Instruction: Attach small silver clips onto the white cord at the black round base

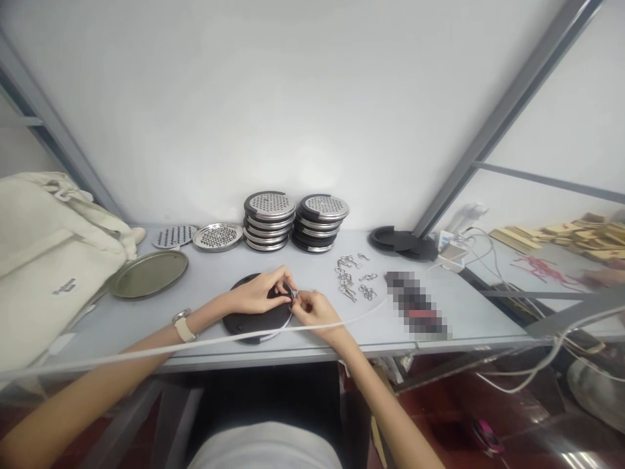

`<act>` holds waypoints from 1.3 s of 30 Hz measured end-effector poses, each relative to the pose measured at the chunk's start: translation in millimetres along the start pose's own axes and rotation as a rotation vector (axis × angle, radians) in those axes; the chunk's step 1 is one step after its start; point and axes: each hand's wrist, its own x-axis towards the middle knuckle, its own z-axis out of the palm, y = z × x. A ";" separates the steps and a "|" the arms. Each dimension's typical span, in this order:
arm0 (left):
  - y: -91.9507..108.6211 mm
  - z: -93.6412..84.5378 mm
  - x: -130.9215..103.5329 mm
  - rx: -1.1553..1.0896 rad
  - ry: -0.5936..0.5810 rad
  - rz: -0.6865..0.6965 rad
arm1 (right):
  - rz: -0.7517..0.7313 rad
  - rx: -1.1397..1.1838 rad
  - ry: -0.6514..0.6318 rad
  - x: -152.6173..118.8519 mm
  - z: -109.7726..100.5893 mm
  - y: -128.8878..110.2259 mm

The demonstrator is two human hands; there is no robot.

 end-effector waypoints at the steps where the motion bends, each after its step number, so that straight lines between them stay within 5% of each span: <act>1: -0.1 0.0 0.0 -0.001 -0.001 0.000 | 0.002 0.001 0.000 0.0 -0.1 -0.4; 39: 3.5 -1.8 -0.2 0.029 -0.024 -0.003 | 0.002 -0.026 0.011 -0.6 0.3 -0.3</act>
